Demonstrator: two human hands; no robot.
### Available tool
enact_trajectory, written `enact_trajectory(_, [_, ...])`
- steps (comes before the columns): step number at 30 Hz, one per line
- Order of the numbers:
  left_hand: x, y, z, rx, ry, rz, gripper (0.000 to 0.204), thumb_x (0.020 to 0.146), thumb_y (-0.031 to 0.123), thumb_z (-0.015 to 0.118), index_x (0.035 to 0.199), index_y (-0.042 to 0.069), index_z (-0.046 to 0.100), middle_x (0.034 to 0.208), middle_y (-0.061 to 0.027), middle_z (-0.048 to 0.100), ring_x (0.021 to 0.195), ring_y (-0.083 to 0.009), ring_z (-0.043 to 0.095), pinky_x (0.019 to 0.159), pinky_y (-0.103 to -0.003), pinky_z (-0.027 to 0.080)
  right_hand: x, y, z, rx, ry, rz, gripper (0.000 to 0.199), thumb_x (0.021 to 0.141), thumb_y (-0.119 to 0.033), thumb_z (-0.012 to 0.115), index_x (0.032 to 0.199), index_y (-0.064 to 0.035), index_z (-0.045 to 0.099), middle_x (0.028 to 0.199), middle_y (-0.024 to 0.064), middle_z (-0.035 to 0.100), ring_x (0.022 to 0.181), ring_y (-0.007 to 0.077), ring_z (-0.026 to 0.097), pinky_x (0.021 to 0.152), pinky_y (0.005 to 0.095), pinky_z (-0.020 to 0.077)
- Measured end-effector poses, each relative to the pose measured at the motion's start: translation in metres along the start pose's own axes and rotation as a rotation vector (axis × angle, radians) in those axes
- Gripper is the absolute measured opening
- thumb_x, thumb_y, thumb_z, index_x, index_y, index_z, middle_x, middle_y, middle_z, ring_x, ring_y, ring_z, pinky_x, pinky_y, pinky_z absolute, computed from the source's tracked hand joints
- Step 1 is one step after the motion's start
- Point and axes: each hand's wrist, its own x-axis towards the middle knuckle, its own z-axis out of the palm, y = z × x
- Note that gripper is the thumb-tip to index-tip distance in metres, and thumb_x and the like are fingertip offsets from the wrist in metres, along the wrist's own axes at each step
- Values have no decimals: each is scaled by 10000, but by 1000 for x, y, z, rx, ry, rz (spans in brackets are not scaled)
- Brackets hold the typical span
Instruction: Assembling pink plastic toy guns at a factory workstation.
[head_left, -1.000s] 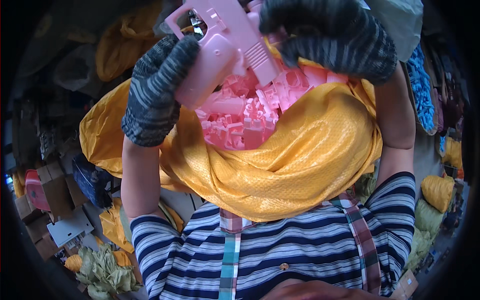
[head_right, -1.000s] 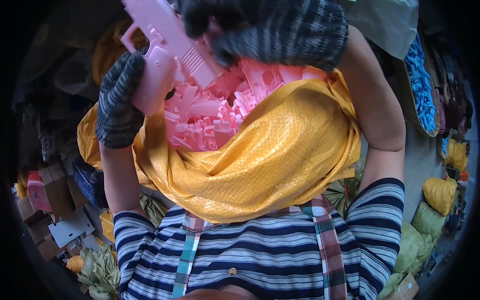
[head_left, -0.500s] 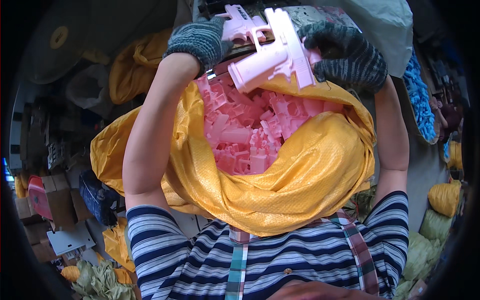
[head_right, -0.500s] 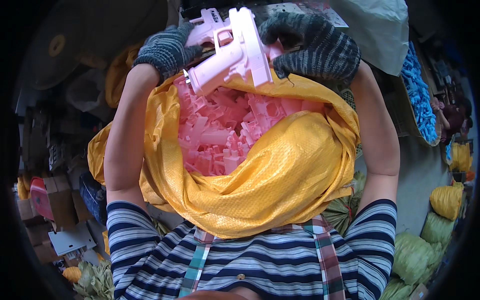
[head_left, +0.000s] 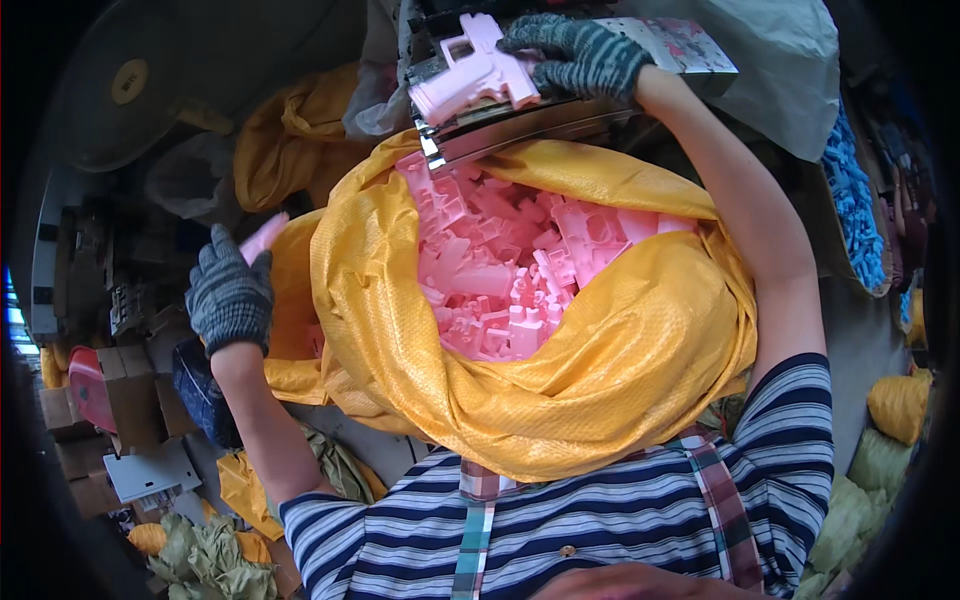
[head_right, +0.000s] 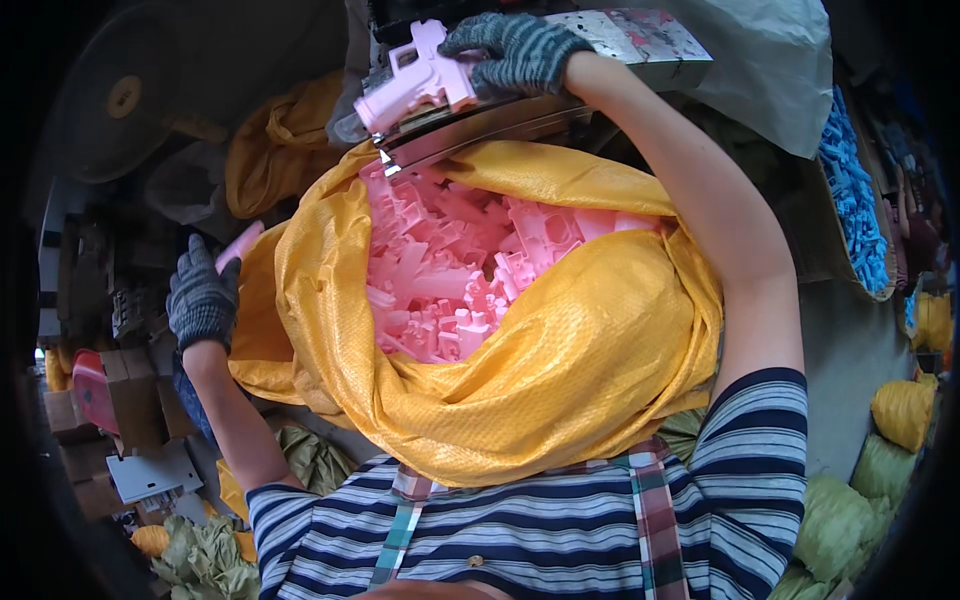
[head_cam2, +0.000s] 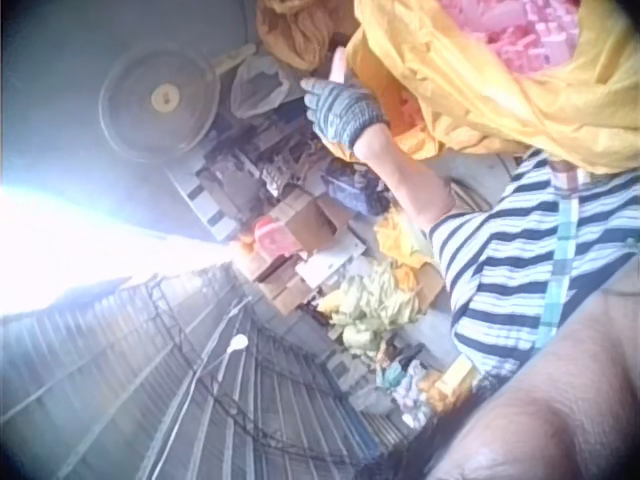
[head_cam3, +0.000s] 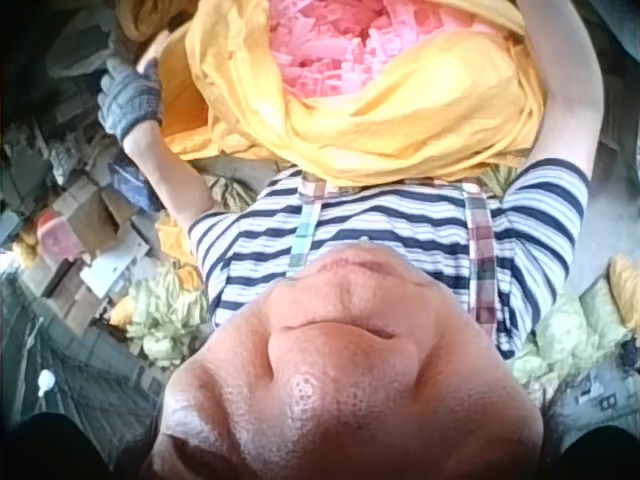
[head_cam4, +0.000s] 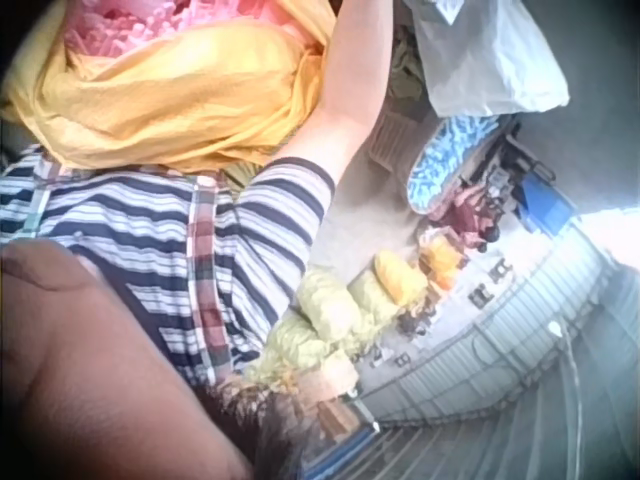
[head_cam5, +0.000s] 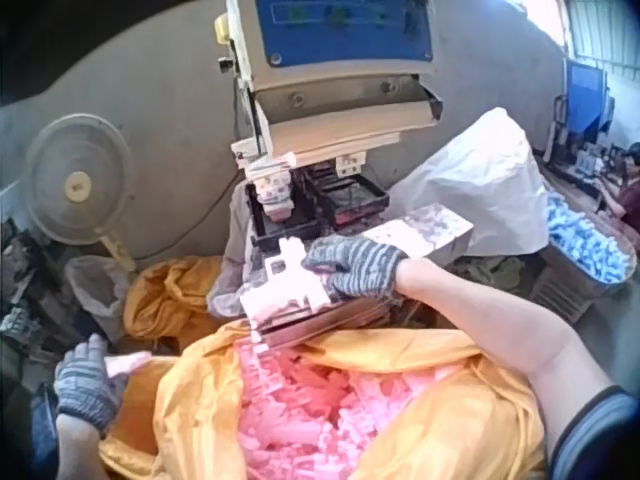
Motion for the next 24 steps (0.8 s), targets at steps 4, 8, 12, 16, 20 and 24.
enact_trajectory(4, [-11,5,9,-163,101,233,580,827,300,597,1302,37,392,1231,-193,490,1126,-329,485,946,-394,392,3,-51,-31,-13,109,-94,308,758,-62,562,1062,-7,567,937,150,591,919,348,564,845,373,457])
enact_trajectory(8, [-42,45,7,-707,275,684,485,777,132,660,1219,25,493,1161,-170,555,1086,-306,524,941,-356,400,-3,-102,-9,168,-483,-218,387,729,-65,660,1110,-84,595,1111,94,602,976,262,590,861,344,468])
enact_trajectory(12, [-72,101,3,-1021,-298,1523,437,830,261,602,1196,37,519,1131,-143,568,1047,-289,540,913,-385,414,-43,-113,41,-78,-1051,-20,476,710,-89,661,1174,-115,557,1125,83,594,1030,270,555,907,366,422])
enact_trajectory(16, [-94,102,14,-1148,-420,1599,372,845,223,575,1172,48,547,996,-126,622,956,-279,582,870,-372,449,-54,-121,67,-420,-1274,-134,491,727,-127,642,1206,-135,537,1106,88,597,1050,295,535,923,381,393])
enact_trajectory(20, [-100,87,0,-1090,-349,1487,352,839,163,580,1169,44,551,1093,-123,599,935,-252,597,816,-352,479,-54,-124,44,-417,-1067,-56,455,693,-111,669,1136,-101,565,1000,111,623,972,290,565,868,388,425])
enact_trajectory(24, [-66,69,13,-1428,-217,1081,574,783,134,663,1290,21,419,1277,-135,494,1152,-259,494,984,-399,374,-40,-101,4,172,-490,-228,353,689,-63,680,1028,-44,581,916,134,612,859,280,589,782,360,477])
